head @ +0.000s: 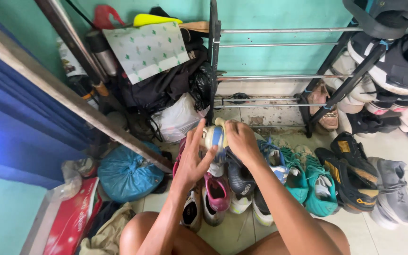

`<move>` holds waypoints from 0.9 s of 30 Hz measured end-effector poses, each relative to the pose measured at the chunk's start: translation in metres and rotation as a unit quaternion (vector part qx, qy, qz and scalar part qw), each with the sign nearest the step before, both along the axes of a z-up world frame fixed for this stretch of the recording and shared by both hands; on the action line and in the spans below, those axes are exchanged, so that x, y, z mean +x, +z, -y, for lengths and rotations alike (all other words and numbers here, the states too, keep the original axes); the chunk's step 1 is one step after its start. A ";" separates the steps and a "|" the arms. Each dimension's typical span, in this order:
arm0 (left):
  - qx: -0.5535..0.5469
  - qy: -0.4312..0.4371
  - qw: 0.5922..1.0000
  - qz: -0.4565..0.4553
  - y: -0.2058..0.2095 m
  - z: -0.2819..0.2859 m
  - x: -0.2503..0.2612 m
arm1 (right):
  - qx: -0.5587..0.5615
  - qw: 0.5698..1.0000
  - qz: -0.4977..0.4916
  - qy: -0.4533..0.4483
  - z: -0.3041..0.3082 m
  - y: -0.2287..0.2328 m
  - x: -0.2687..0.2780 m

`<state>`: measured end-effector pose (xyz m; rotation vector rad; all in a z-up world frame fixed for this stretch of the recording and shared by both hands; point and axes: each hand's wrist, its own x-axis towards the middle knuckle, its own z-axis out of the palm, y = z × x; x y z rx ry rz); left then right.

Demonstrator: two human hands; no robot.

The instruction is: The person sits on the floor and wipes a pair of blue and white sneakers with a cloth, cleaning the uppers and soles. The person then places the cleaned shoes on a metal shoe rack.

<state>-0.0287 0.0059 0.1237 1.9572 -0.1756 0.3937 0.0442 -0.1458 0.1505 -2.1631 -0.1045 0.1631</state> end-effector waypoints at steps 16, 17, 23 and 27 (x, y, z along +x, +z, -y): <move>0.004 0.170 0.976 -0.135 0.022 0.015 -0.022 | 0.113 0.993 -0.002 -0.034 0.048 0.009 -0.072; -0.013 0.163 0.983 -0.079 0.031 0.014 -0.028 | 0.143 0.988 0.017 -0.052 0.050 0.013 -0.066; -0.156 0.093 0.981 0.063 0.011 0.019 -0.030 | 0.130 0.984 0.117 -0.034 0.049 0.002 -0.032; -0.140 0.028 0.986 0.088 -0.047 0.019 -0.007 | 0.016 0.984 0.178 -0.001 0.051 -0.039 -0.024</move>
